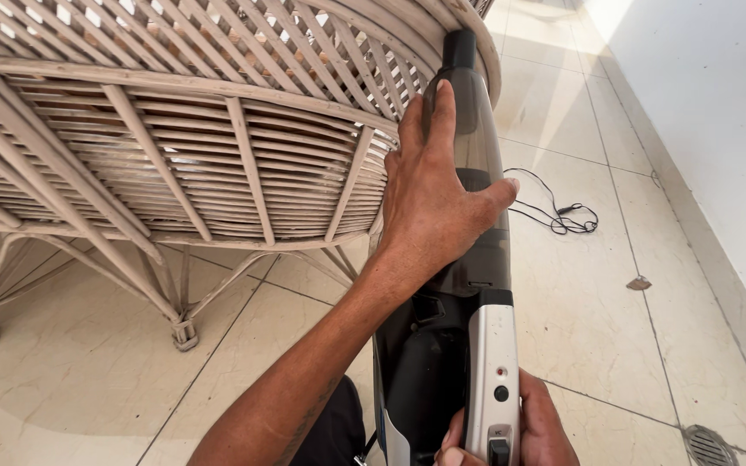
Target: The person vacuums the crevices and frame of a wicker chair using a handheld vacuum cleaner, moving the nozzle along the weave and gaps of the backrest and base.
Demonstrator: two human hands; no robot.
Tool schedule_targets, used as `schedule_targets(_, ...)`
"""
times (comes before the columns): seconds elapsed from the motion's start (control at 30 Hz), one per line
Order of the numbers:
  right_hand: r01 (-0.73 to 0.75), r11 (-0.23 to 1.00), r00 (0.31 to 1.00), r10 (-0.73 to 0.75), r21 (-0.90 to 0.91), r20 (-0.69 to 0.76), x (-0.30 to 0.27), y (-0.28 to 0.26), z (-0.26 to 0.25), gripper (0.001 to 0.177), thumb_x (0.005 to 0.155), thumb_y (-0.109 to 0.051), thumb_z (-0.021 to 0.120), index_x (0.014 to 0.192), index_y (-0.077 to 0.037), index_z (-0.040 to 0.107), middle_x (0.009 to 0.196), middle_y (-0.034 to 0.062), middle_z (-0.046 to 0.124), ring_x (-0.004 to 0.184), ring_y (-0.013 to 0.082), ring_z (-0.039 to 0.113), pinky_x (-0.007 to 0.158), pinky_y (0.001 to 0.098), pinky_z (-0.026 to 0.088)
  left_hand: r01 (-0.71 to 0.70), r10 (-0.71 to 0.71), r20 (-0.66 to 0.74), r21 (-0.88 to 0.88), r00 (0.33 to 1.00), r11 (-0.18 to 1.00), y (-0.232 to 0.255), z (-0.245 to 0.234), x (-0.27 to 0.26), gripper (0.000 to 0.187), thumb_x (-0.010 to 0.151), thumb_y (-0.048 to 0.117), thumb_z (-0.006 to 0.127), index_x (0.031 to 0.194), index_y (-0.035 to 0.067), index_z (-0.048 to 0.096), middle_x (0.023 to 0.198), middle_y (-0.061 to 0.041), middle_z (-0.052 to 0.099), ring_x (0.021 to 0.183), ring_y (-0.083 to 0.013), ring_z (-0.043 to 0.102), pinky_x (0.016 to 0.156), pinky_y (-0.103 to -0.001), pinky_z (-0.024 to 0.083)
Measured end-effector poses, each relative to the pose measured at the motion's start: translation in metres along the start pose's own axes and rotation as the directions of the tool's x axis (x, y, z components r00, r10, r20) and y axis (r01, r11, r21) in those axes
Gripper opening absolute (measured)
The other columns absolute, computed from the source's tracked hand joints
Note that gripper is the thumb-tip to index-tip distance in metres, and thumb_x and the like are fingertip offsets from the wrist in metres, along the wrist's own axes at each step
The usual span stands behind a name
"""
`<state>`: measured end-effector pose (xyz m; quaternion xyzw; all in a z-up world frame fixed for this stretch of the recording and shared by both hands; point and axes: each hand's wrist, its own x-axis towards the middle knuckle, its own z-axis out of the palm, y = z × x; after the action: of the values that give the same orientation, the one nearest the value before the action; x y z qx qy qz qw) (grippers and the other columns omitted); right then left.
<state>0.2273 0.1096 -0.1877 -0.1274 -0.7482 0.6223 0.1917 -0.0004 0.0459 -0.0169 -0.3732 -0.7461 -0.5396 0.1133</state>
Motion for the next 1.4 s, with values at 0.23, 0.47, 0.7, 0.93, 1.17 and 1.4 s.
schedule_targets(0.23, 0.028, 1.000, 1.000, -0.028, 0.013, 0.003, 0.004, 0.019, -0.014, 0.098, 0.075, -0.003, 0.086, 0.150, 0.000, 0.023, 0.075, 0.0172, 0.071, 0.068, 0.0247, 0.082, 0.066, 0.0458, 0.069, 0.105, -0.106, 0.087, 0.021, 0.991, 0.994, 0.002, 0.015, 0.004, 0.117, 0.072, 0.037, 0.083, 0.161, 0.007, 0.014, 0.164, -0.030, 0.010, 0.141, -0.0593, 0.028, 0.110, -0.072, 0.032)
schedule_targets(0.47, -0.033, 0.999, 0.997, 0.032, -0.012, -0.076, 0.011, 0.029, -0.020, 0.098, 0.075, -0.002, 0.085, 0.151, -0.001, 0.023, 0.075, 0.0189, 0.070, 0.069, 0.0277, 0.083, 0.066, 0.0481, 0.067, 0.187, -0.183, 0.165, -0.012, 0.969, 0.982, 0.004, 0.022, 0.009, 0.116, 0.070, 0.035, 0.081, 0.160, 0.008, 0.014, 0.166, -0.026, 0.008, 0.134, -0.0539, 0.038, 0.095, -0.065, 0.050)
schedule_targets(0.7, 0.020, 0.997, 0.996, -0.026, -0.071, -0.084, 0.028, 0.042, -0.033, 0.095, 0.063, -0.004, 0.084, 0.143, -0.001, 0.031, 0.068, 0.0190, 0.074, 0.058, 0.0266, 0.081, 0.059, 0.0461, 0.071, 0.195, -0.190, 0.181, -0.007, 0.965, 0.981, -0.006, 0.037, 0.009, 0.116, 0.068, 0.032, 0.081, 0.160, 0.007, 0.015, 0.164, -0.027, 0.010, 0.135, -0.0516, 0.036, 0.094, -0.064, 0.049)
schedule_targets(0.93, 0.014, 1.000, 0.994, -0.015, -0.014, -0.111, 0.034, 0.061, -0.042, 0.094, 0.063, -0.002, 0.083, 0.143, -0.001, 0.033, 0.065, 0.0195, 0.074, 0.059, 0.0286, 0.080, 0.062, 0.0482, 0.066, 0.240, -0.230, 0.207, -0.024, 0.951, 0.970, -0.016, 0.049, 0.011, 0.116, 0.068, 0.032, 0.081, 0.161, 0.007, 0.015, 0.165, -0.026, 0.009, 0.136, -0.0512, 0.034, 0.092, -0.063, 0.051)
schedule_targets(1.17, 0.022, 0.998, 0.999, -0.024, -0.056, -0.037, 0.046, 0.087, -0.050, 0.094, 0.064, -0.004, 0.085, 0.143, -0.002, 0.032, 0.068, 0.0185, 0.076, 0.060, 0.0272, 0.082, 0.062, 0.0454, 0.070, 0.313, -0.303, 0.261, 0.000, 0.917, 0.950, -0.040, 0.062, 0.013, 0.116, 0.069, 0.033, 0.080, 0.161, 0.009, 0.014, 0.164, -0.027, 0.008, 0.134, -0.0513, 0.036, 0.091, -0.064, 0.051)
schedule_targets(1.4, 0.142, 0.987, 0.989, -0.144, -0.069, -0.026, 0.069, 0.145, -0.066, 0.089, 0.068, -0.012, 0.087, 0.139, 0.003, 0.036, 0.067, 0.0217, 0.075, 0.063, 0.0304, 0.083, 0.063, 0.0489, 0.067, 0.359, -0.343, 0.295, 0.001, 0.891, 0.933, -0.061, 0.076, 0.017, 0.116, 0.069, 0.034, 0.080, 0.162, 0.011, 0.014, 0.165, -0.026, 0.006, 0.137, -0.0514, 0.032, 0.092, -0.065, 0.050)
